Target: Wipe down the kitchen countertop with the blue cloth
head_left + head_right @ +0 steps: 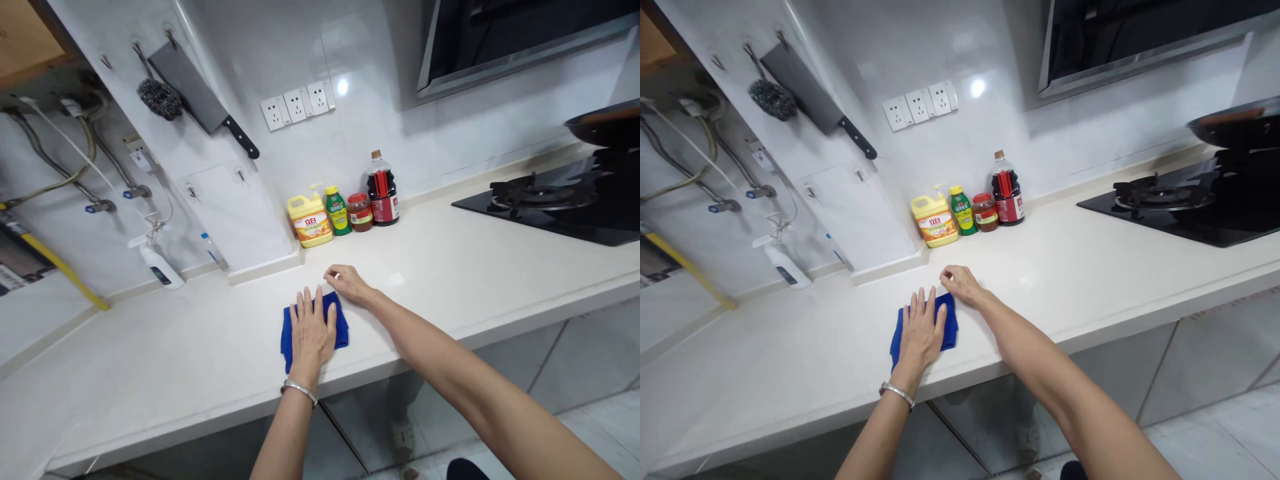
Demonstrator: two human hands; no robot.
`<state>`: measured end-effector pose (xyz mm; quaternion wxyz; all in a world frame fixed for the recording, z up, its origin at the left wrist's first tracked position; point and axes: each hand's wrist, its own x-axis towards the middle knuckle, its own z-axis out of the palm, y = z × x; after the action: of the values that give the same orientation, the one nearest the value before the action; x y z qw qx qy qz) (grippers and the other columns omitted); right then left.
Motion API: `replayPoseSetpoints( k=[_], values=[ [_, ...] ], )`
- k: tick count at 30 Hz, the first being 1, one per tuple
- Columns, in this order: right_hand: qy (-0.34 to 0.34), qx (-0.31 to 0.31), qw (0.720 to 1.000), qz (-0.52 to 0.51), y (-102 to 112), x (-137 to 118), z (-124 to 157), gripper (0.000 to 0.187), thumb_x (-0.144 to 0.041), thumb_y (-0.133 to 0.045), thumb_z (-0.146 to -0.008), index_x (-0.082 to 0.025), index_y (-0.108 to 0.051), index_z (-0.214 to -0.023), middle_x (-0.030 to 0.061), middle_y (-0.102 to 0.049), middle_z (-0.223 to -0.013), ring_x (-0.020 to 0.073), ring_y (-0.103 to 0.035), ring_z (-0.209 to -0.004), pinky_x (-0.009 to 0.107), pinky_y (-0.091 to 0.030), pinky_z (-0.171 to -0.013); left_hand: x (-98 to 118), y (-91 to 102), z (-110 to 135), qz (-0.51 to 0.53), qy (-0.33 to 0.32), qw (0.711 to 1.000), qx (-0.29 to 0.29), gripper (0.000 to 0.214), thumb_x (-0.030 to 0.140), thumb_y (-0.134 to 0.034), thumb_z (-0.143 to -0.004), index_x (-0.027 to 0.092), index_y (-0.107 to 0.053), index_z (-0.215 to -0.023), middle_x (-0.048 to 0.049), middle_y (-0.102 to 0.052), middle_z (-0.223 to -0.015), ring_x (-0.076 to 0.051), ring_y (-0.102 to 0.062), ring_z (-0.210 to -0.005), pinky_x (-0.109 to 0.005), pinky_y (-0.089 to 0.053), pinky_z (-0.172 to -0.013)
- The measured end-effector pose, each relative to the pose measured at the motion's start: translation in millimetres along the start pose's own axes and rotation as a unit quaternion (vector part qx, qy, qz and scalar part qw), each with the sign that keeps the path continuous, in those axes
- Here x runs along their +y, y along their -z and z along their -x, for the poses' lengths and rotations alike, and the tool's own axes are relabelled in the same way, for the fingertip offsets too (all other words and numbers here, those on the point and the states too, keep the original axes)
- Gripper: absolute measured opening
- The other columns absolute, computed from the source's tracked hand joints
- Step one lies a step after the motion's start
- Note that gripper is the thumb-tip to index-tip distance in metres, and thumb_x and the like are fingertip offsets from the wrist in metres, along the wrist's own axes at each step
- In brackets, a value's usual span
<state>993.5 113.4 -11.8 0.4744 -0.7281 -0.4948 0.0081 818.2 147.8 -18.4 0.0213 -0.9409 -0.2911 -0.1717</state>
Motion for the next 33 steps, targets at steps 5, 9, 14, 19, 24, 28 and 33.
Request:
replayPoseSetpoints(
  k=[5, 9, 14, 19, 24, 28, 33],
  values=[
    [-0.105, -0.108, 0.968, -0.201, 2, -22, 7, 0.048, -0.051, -0.055, -0.099, -0.013, -0.074, -0.077, 0.0033, -0.068, -0.065, 0.0093, -0.049, -0.045, 0.025, -0.038, -0.048, -3, -8.9, 2, 0.028, 0.028, 0.996, 0.084, 0.067, 0.034, -0.041, -0.101, 0.012, -0.026, -0.163, -0.0205, -0.011, -0.172, -0.038, -0.009, -0.159, -0.059, -0.021, -0.128],
    [-0.080, -0.229, 0.931, -0.272, -1, -30, 13, 0.050, -0.058, -0.061, -0.094, -0.014, -0.069, -0.071, 0.0009, -0.064, -0.058, 0.0073, -0.043, -0.036, 0.024, -0.031, -0.038, -2, -10.9, 4, 0.059, 0.036, 0.991, 0.114, 0.072, 0.035, -0.045, -0.099, 0.012, -0.022, -0.164, -0.0203, -0.004, -0.173, -0.040, -0.006, -0.159, -0.061, -0.024, -0.127],
    [-0.069, -0.226, 0.921, -0.311, -4, -34, 14, 0.056, -0.069, -0.067, -0.085, -0.016, -0.063, -0.064, -0.0038, -0.052, -0.045, 0.0073, -0.044, -0.037, 0.021, -0.033, -0.036, -1, -10.4, 6, 0.067, 0.029, 0.986, 0.151, 0.071, 0.035, -0.049, -0.099, 0.016, -0.025, -0.163, -0.0193, -0.004, -0.173, -0.042, -0.006, -0.159, -0.062, -0.026, -0.126],
    [-0.059, -0.232, 0.911, -0.337, -4, -33, 13, 0.055, -0.069, -0.076, -0.076, -0.017, -0.063, -0.066, -0.0036, -0.054, -0.047, 0.0070, -0.045, -0.040, 0.020, -0.033, -0.037, -2, -12.6, 5, 0.059, 0.000, 0.978, 0.198, 0.071, 0.027, -0.052, -0.096, 0.017, -0.029, -0.162, -0.0205, -0.007, -0.173, -0.040, -0.007, -0.159, -0.061, -0.027, -0.126],
    [-0.051, -0.239, 0.903, -0.353, -5, -32, 15, 0.055, -0.071, -0.075, -0.076, -0.018, -0.062, -0.072, -0.0045, -0.054, -0.048, 0.0076, -0.048, -0.042, 0.019, -0.033, -0.040, -3, -15.4, 4, 0.052, -0.017, 0.974, 0.220, 0.077, 0.021, -0.058, -0.092, 0.015, -0.028, -0.162, -0.0238, -0.009, -0.172, -0.040, -0.011, -0.159, -0.059, -0.027, -0.127],
    [-0.047, -0.251, 0.896, -0.362, -3, -34, 17, 0.056, -0.073, -0.073, -0.077, -0.018, -0.061, -0.076, -0.0055, -0.054, -0.050, 0.0072, -0.047, -0.043, 0.019, -0.035, -0.043, -4, -17.9, 4, 0.048, -0.023, 0.972, 0.231, 0.081, 0.021, -0.061, -0.089, 0.013, -0.027, -0.162, -0.0244, -0.009, -0.171, -0.040, -0.010, -0.159, -0.060, -0.027, -0.127],
    [-0.032, -0.259, 0.889, -0.377, -3, -36, 19, 0.052, -0.069, -0.070, -0.081, -0.017, -0.063, -0.082, -0.0056, -0.055, -0.052, 0.0066, -0.044, -0.044, 0.019, -0.034, -0.045, -5, -20.6, 2, 0.038, -0.038, 0.966, 0.253, 0.084, 0.021, -0.061, -0.088, 0.008, -0.022, -0.162, -0.0249, -0.014, -0.171, -0.038, -0.011, -0.160, -0.059, -0.027, -0.128]
  ],
)
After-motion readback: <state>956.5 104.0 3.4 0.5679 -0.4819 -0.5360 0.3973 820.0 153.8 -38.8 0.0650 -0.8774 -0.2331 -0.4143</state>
